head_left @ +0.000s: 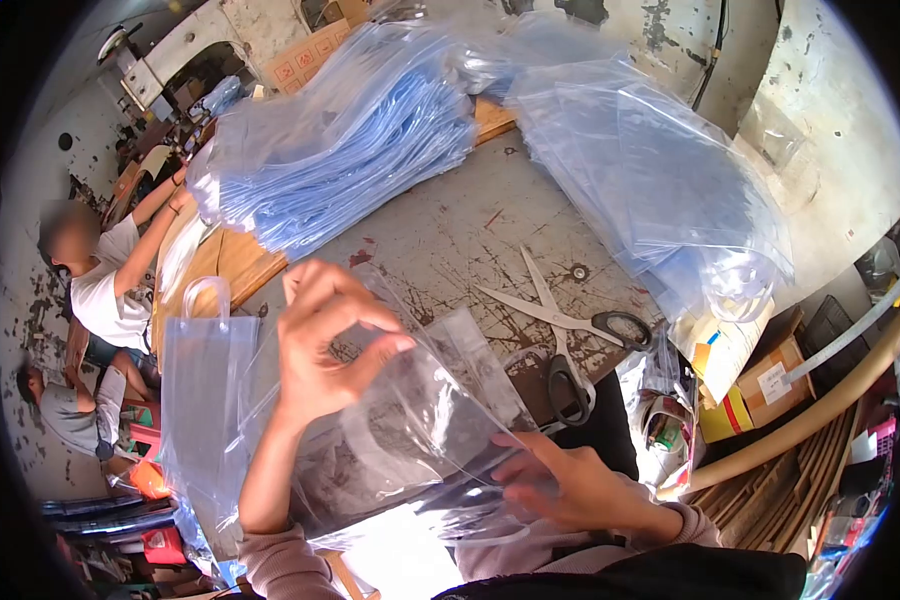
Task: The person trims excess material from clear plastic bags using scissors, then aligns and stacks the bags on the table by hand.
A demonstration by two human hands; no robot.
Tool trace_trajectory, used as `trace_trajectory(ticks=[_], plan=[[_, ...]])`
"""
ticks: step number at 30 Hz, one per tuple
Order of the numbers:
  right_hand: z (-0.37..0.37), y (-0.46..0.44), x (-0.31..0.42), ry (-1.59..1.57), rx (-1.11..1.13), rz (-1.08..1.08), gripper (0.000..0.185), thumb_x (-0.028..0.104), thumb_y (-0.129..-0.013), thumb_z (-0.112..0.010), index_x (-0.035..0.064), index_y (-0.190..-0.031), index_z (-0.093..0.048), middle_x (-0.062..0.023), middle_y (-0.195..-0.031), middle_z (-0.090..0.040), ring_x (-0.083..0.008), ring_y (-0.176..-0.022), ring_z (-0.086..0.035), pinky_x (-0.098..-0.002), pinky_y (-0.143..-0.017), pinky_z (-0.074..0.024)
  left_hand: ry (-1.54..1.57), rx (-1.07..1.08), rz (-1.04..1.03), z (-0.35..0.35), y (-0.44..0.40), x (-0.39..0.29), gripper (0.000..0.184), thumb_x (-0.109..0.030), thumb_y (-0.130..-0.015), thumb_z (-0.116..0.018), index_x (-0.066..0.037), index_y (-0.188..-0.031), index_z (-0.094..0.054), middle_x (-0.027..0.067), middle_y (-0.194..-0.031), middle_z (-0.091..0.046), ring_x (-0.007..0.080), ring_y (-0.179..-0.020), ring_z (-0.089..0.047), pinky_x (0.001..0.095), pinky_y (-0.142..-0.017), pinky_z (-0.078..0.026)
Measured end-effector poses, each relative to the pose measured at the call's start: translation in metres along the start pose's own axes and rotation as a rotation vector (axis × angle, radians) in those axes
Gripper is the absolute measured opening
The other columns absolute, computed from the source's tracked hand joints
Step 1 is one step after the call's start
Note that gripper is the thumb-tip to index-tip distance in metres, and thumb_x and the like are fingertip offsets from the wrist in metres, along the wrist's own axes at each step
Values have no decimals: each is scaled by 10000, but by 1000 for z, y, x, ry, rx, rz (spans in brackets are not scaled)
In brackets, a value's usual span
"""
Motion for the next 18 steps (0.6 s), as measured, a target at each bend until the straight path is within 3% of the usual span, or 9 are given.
trace_trajectory(ticks=[2, 4, 6, 7, 8, 11, 12, 15, 18], plan=[[9, 4, 3, -36, -46, -3, 548, 78, -845, -633, 48, -1335, -390, -132, -907, -687, -203, -738, -687, -289, -674, -540, -154, -81, 40, 6, -5, -7, 185, -133, -600, -818, -121, -676, -649, -20, -687, -541, 163, -726, -495, 317, -755, -298], [16, 6, 8, -73, -84, -12, 473, 48, -861, -606, 48, -1307, -446, -121, -858, -700, -168, -732, -696, -265, -670, -532, -232, -49, 30, 5, -6, -17, 173, -135, -643, -789, -115, -763, -666, 8, -817, -584, 190, -818, -511, 361, -840, -324], [31, 3, 23, -14, -152, 70, 411, 6, -870, -567, 40, -1272, -487, -115, -836, -703, -166, -691, -695, -259, -647, -532, -430, -143, -4, 4, -16, -36, 237, -136, -697, -743, -123, -921, -666, 51, -1022, -581, 227, -968, -503, 441, -959, -299], [39, 1, 29, -17, -167, 81, 412, -23, -868, -548, 42, -1271, -496, -114, -861, -704, -177, -698, -696, -260, -629, -534, -490, -95, 32, 3, -17, -38, 389, -143, -726, -709, -141, -1104, -618, 105, -1237, -491, 287, -1136, -451, 525, -1039, -229], [47, 0, 37, -24, -176, 103, 413, -53, -857, -542, 36, -1260, -516, -131, -906, -700, -180, -737, -696, -256, -581, -531, -493, -106, 37, 3, -19, -43, 389, -143, -726, -709, -141, -1104, -618, 105, -1237, -491, 287, -1136, -451, 525, -1039, -229], [88, 2, 45, 61, -342, 481, 385, -1, -860, -559, 47, -1241, -542, -156, -1001, -673, -200, -776, -693, -278, -596, -571, -510, -202, -52, 6, -28, -63, 497, -160, -733, -706, -144, -1209, -563, 191, -1358, -376, 363, -1226, -401, 570, -1038, -227], [107, 4, 52, 89, -396, 564, 370, 9, -866, -559, 47, -1234, -556, -159, -1054, -660, -195, -795, -689, -272, -578, -566, -511, -208, -52, 8, -28, -69, 497, -160, -733, -706, -144, -1209, -563, 191, -1358, -376, 363, -1226, -401, 570, -1038, -227], [178, 20, 89, 361, -669, 343, 347, 83, -894, -553, 30, -1237, -556, -104, -968, -671, -136, -698, -646, -247, -585, -524, -506, -236, -130, 5, -29, -85, 496, -161, -725, -711, -139, -1199, -570, 198, -1344, -393, 364, -1213, -409, 551, -1020, -265], [259, 30, 103, 234, -886, 250, 383, 212, -920, -537, 9, -1245, -543, -75, -867, -670, -102, -630, -587, -244, -620, -471, -517, -107, -161, -16, -27, -88, 464, -160, -754, -687, -66, -1191, -562, 174, -1317, -442, 354, -1183, -437, 444, -988, -340]])
Point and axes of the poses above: each hand's wrist, its own y-axis away from the middle knuckle, its own z-axis out of the back of the hand, x = y × z, the point moved 5 cm from there along -y, towards the middle knuckle
